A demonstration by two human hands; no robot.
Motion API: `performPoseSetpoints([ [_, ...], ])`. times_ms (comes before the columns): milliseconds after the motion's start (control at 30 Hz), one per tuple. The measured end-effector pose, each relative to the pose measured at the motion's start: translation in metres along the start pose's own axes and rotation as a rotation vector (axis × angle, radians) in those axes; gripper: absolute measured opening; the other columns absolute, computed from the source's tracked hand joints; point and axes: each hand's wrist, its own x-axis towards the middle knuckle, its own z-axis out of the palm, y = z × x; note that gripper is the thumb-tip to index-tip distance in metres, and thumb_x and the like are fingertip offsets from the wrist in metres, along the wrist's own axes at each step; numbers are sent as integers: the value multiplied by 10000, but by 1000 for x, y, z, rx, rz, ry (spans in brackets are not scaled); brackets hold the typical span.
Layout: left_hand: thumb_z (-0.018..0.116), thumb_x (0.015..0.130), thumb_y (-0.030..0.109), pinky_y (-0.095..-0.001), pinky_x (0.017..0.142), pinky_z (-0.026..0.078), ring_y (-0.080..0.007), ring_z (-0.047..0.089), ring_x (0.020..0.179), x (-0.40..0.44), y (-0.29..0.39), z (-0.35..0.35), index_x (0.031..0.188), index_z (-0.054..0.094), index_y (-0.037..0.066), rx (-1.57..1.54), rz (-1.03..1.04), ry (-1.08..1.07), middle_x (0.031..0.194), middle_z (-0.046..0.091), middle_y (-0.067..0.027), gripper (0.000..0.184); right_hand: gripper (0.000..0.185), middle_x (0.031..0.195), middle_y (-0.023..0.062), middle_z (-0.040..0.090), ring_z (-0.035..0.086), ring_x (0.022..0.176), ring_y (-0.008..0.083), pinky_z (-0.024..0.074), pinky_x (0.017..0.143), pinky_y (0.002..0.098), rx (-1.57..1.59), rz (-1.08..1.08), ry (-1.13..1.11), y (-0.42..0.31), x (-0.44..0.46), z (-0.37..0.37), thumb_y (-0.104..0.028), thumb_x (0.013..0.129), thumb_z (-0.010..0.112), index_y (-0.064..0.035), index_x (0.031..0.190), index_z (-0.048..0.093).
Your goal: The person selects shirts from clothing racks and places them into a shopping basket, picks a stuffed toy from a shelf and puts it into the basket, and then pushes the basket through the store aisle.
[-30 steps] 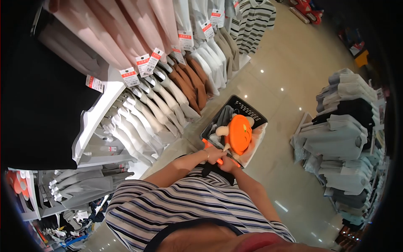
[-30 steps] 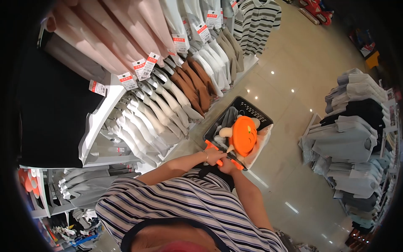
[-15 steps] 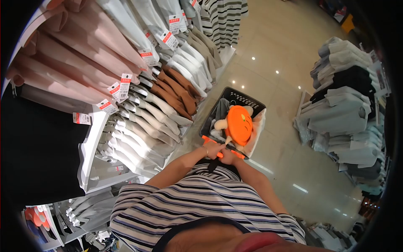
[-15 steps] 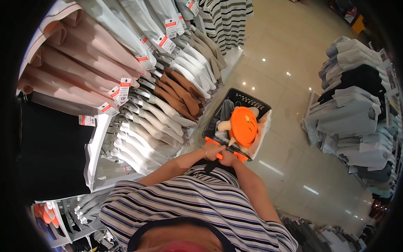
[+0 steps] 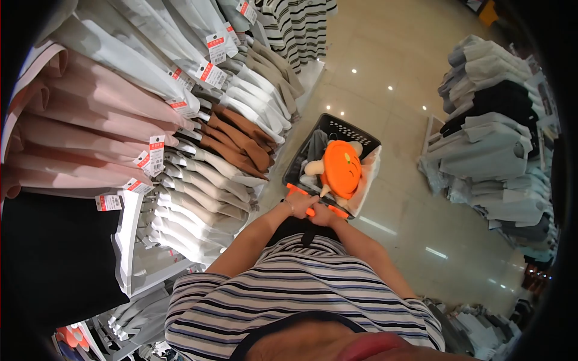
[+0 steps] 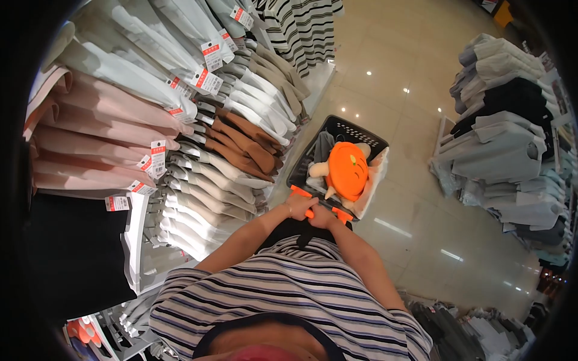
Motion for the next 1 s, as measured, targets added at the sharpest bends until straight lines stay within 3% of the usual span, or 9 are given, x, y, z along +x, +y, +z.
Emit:
performPoseSetpoints([
  [267, 645, 661, 177, -424, 652, 479, -320, 611, 788, 33, -25, -10, 1086, 417, 125, 20, 75, -62, 854, 617, -114, 485, 451, 1008, 219, 597, 562, 950, 366, 459, 818, 417, 18, 7, 69, 7, 19, -19, -177, 684, 613, -23, 1096, 515],
  [433, 653, 646, 166, -430, 652, 483, -334, 603, 785, 45, -29, -35, 1054, 419, 126, 15, 139, -43, 917, 583, -127, 472, 425, 1024, 207, 591, 557, 957, 358, 449, 823, 425, 21, 77, 95, 3, 25, -37, -180, 688, 613, -12, 1063, 506],
  [667, 664, 631, 169, -427, 601, 486, -338, 603, 722, 70, -43, -44, 1040, 433, 106, -25, 240, 3, 885, 585, -125, 474, 417, 1013, 213, 588, 556, 946, 369, 452, 809, 418, -34, 99, 81, 2, 33, -63, -179, 685, 601, -15, 1055, 500],
  [867, 656, 634, 161, -430, 603, 482, -346, 607, 716, 93, -49, -58, 1023, 446, 92, -96, 286, 13, 849, 592, -152, 448, 413, 1003, 212, 588, 554, 944, 373, 452, 811, 419, -1, 5, 162, 19, 40, -76, -159, 688, 590, -27, 1069, 498],
  [1000, 645, 639, 150, -433, 606, 480, -343, 608, 720, 109, -52, -65, 1020, 444, 72, -104, 294, 16, 833, 599, -157, 437, 486, 1112, 217, 535, 503, 1053, 355, 395, 926, 391, 54, 160, 56, 7, 42, -104, -155, 679, 613, -36, 1135, 496],
])
